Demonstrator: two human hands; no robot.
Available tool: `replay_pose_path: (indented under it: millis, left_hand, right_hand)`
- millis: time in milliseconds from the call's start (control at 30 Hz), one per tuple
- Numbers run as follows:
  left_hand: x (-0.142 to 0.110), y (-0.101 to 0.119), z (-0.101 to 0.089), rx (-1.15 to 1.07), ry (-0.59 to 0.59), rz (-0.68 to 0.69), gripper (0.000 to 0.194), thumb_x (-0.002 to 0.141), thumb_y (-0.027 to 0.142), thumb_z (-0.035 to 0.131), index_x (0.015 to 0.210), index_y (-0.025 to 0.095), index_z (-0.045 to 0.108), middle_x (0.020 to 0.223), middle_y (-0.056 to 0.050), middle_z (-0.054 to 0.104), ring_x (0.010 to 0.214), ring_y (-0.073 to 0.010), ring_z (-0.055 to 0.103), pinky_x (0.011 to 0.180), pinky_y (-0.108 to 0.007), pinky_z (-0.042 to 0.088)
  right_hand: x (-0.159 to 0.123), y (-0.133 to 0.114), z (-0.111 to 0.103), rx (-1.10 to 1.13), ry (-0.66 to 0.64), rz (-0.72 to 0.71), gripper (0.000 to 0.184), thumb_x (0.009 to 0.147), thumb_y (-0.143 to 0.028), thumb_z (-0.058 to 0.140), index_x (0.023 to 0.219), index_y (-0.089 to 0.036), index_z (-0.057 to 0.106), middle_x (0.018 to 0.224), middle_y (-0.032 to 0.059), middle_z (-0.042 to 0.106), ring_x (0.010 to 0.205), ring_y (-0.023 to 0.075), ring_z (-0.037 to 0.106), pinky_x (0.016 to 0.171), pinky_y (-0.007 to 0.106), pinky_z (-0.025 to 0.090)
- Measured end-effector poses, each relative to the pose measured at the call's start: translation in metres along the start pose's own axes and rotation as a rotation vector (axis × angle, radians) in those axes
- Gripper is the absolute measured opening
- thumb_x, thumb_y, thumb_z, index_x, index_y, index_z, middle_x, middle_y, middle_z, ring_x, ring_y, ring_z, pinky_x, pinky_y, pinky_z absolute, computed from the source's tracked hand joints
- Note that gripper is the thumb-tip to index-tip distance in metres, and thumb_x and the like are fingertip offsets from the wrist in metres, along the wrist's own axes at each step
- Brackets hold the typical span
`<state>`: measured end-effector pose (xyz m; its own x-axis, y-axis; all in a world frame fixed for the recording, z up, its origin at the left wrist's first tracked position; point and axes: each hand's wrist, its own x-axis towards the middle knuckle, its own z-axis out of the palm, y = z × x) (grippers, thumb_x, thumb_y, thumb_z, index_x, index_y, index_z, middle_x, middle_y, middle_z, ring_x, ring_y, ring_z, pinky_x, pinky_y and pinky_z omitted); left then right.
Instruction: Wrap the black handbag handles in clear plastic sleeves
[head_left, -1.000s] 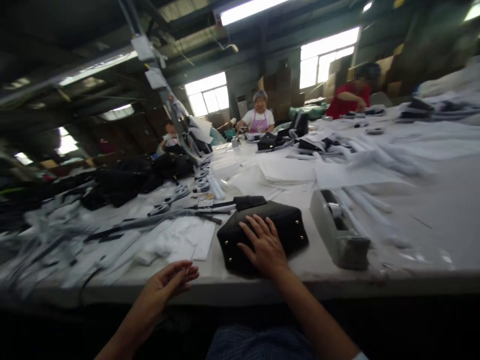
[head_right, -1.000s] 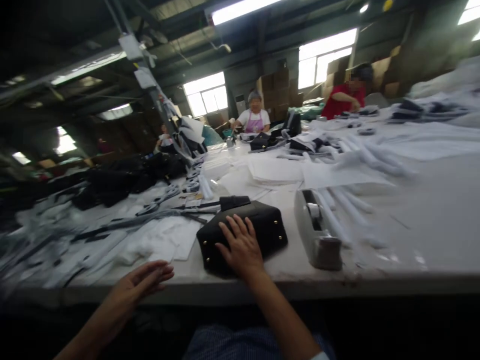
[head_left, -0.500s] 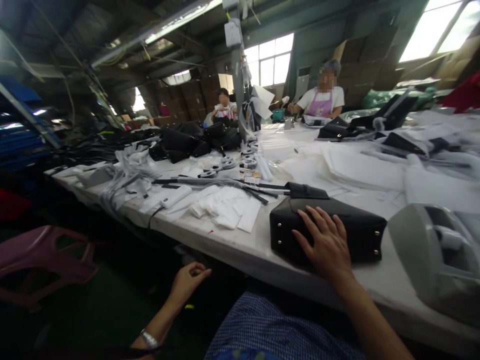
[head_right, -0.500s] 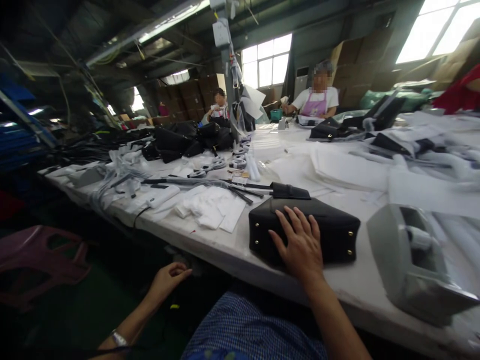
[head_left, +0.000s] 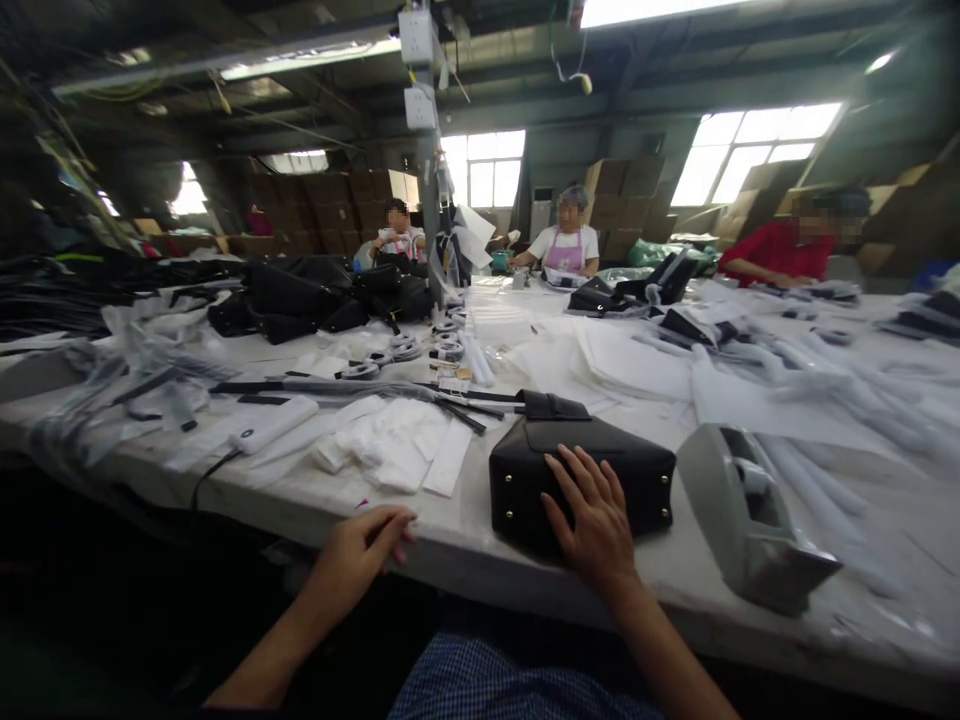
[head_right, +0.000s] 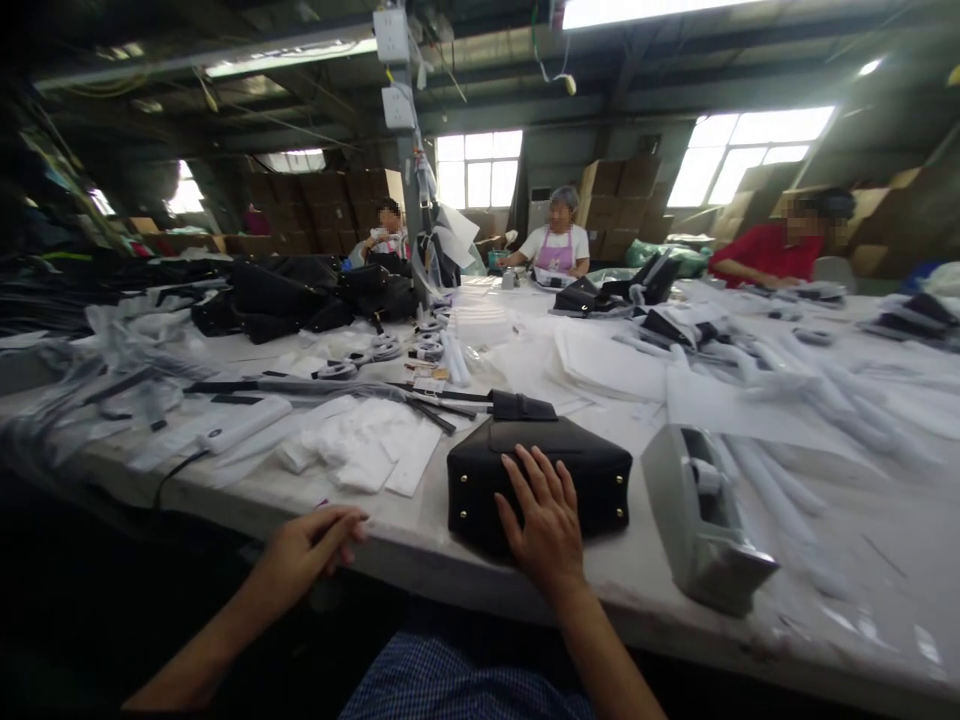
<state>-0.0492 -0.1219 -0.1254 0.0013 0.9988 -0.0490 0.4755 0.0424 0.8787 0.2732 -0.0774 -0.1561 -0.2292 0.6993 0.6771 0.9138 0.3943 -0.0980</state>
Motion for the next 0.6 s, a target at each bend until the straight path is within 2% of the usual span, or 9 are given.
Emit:
replay_pose_path:
  millis: [67,133,200,267,333,433,500,600]
  left_hand:
    - [0.033,0.032,0.026,-0.306,-0.127,0.027,0.053,0.079,0.058,0.064,0.110,0.015,0.069,0.105,-0.011,0.073,0.092,-0.0254,0.069,0.066,-0.028,0.054]
    - [0.065,0.055,0.052,-0.386,-0.215,0.042,0.058,0.079,0.061,0.063,0.115,0.016,0.067,0.119,-0.013,0.069,0.110,-0.0280,0.063,0.079,-0.033,0.055]
    - [0.088,0.071,0.075,-0.436,-0.306,0.035,0.060,0.083,0.065,0.054,0.116,0.017,0.068,0.119,-0.013,0.070,0.111,-0.0276,0.063,0.085,-0.036,0.054]
    - [0.101,0.085,0.091,-0.462,-0.367,0.007,0.068,0.088,0.070,0.039,0.117,0.016,0.068,0.116,-0.014,0.071,0.108,-0.0284,0.066,0.086,-0.040,0.054]
    - [0.102,0.097,0.100,-0.506,-0.377,0.013,0.071,0.090,0.071,0.029,0.123,0.017,0.064,0.123,-0.013,0.068,0.112,-0.0288,0.064,0.089,-0.042,0.053]
    - [0.089,0.117,0.109,-0.577,-0.331,0.156,0.059,0.095,0.062,0.030,0.136,0.028,0.054,0.142,-0.006,0.056,0.131,-0.0261,0.051,0.103,-0.044,0.044]
    - [0.075,0.129,0.117,-0.529,-0.318,0.287,0.053,0.097,0.057,0.035,0.140,0.029,0.051,0.147,-0.004,0.050,0.137,-0.0258,0.043,0.111,-0.047,0.035]
    - [0.057,0.141,0.131,-0.350,-0.310,0.513,0.053,0.093,0.050,0.050,0.140,0.025,0.051,0.149,-0.007,0.047,0.140,-0.0269,0.038,0.117,-0.047,0.027]
  right_hand:
    - [0.000,0.000,0.000,0.022,0.008,0.004,0.048,0.095,-0.031,0.050,0.142,-0.022,0.046,0.149,0.0078,0.046,0.140,0.0278,0.037,0.117,0.051,0.023]
    - [-0.005,-0.001,-0.002,0.068,0.022,0.012,0.047,0.095,-0.029,0.050,0.142,-0.024,0.046,0.148,0.0079,0.048,0.140,0.0279,0.037,0.117,0.052,0.025]
    - [-0.015,-0.004,-0.005,0.125,0.071,0.074,0.047,0.095,-0.028,0.050,0.141,-0.026,0.046,0.148,0.0082,0.046,0.140,0.0294,0.036,0.115,0.055,0.028]
    - [-0.029,-0.007,-0.009,0.184,0.150,0.243,0.048,0.094,-0.031,0.051,0.142,-0.028,0.044,0.153,0.0089,0.038,0.142,0.0333,0.031,0.112,0.059,0.031]
    - [-0.043,-0.010,-0.016,0.270,0.196,0.505,0.055,0.093,-0.039,0.053,0.145,-0.030,0.040,0.158,0.0093,0.027,0.143,0.0372,0.028,0.108,0.061,0.036]
    - [-0.053,-0.011,-0.032,0.503,0.170,0.828,0.068,0.092,-0.051,0.050,0.152,-0.032,0.026,0.159,0.0095,0.024,0.140,0.0371,0.034,0.099,0.052,0.048]
    - [-0.050,-0.011,-0.046,0.637,0.139,0.912,0.074,0.091,-0.058,0.045,0.154,-0.031,0.016,0.159,0.0093,0.025,0.140,0.0355,0.036,0.097,0.048,0.050]
    - [-0.043,-0.011,-0.064,0.688,0.146,0.863,0.087,0.086,-0.063,0.050,0.155,-0.031,0.009,0.156,0.0110,0.033,0.133,0.0349,0.047,0.093,0.045,0.053]
